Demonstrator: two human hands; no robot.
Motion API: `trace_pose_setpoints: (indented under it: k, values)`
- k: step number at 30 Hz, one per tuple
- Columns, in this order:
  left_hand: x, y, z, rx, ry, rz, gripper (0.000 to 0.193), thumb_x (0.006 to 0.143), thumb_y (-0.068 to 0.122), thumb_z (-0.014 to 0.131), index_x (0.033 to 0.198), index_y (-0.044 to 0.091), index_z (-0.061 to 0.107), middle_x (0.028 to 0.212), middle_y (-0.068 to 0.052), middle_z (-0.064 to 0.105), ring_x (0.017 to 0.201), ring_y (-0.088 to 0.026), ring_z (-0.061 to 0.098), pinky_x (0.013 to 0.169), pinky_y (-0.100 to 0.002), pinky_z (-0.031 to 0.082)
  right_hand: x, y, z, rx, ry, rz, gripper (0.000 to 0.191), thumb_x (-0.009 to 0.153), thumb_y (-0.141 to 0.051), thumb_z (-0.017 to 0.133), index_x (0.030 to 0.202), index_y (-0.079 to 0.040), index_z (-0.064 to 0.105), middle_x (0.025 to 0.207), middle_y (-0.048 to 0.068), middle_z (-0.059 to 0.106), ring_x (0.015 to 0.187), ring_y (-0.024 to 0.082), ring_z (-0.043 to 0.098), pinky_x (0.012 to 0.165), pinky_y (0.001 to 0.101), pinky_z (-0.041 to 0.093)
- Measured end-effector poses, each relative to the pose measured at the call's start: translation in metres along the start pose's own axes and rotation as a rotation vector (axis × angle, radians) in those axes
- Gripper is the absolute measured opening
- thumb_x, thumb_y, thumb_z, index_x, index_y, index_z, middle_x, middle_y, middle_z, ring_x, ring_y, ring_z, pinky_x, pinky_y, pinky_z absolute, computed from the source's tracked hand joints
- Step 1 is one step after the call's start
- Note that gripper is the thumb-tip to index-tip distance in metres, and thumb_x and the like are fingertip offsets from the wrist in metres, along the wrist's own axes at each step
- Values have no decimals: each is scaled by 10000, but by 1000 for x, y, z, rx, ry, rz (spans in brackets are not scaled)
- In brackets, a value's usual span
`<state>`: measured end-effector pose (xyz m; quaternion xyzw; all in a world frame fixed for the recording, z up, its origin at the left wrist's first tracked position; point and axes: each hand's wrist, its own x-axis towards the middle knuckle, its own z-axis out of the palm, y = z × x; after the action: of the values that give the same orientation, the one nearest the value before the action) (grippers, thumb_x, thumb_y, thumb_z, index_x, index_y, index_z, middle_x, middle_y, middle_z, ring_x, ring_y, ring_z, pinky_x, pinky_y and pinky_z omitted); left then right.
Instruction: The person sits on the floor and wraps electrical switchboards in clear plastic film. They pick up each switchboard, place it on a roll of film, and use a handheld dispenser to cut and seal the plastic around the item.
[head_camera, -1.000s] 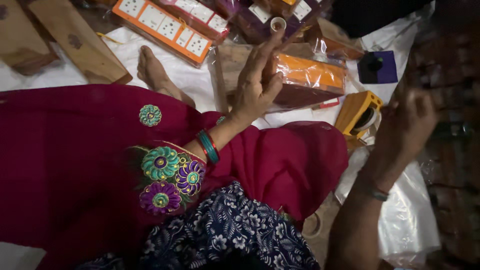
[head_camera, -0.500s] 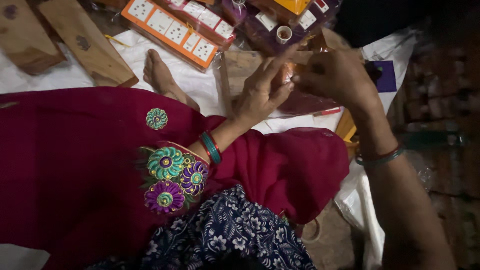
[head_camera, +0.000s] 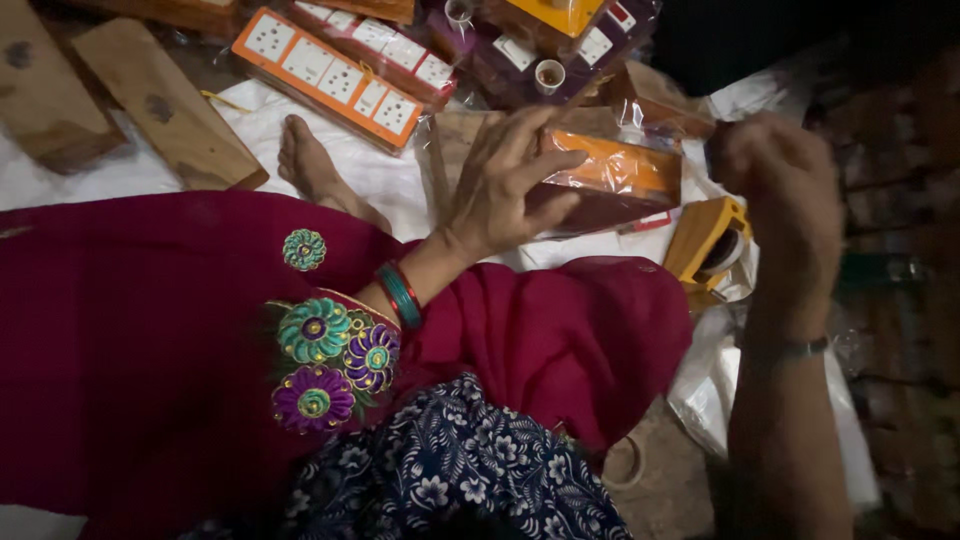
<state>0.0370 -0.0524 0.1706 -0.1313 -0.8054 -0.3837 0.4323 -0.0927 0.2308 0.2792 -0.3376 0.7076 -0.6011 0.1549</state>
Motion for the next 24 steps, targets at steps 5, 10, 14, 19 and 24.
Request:
trace_pose_setpoints:
  k: [5,10,14,19,24]
  values:
    - [34,5,3,113,-267,154,440,811,460,850,1108,145,771,1388,-185,541,1344,-403,480,1117,-601,346,-69,70,-61,76,466,237,188,1130,-147,597,980,-36,616,840,-2,565,733,101,514,682,251,423]
    - [44,-2,21,88,-445,161,467,857,402,813,1257,168,758,1405,-145,547,1298,-356,544,1053,-553,410,-125,153,-107,-5,883,474,110,1007,-164,668,1036,-58,676,840,30,657,699,111,595,611,246,475]
    - [30,-4,30,49,-355,116,404,874,393,798,1221,189,765,1406,-129,580,1239,-315,590,1038,-523,434,-147,182,-99,-145,1090,588,120,941,-129,704,1026,-45,693,832,57,640,662,145,570,530,282,405]
    - [21,14,38,235,-281,30,398,934,398,788,1296,239,738,1347,-176,615,1187,-344,609,1034,-518,451,-151,194,-76,-79,867,574,135,909,-119,695,1009,-29,706,833,26,680,689,117,630,571,221,468]
    - [29,21,34,239,-221,-3,811,835,478,832,1511,210,473,1274,-207,638,1101,-377,637,965,-522,460,-141,192,-74,-255,853,533,148,890,-116,739,979,-6,699,804,20,660,654,94,545,544,239,382]
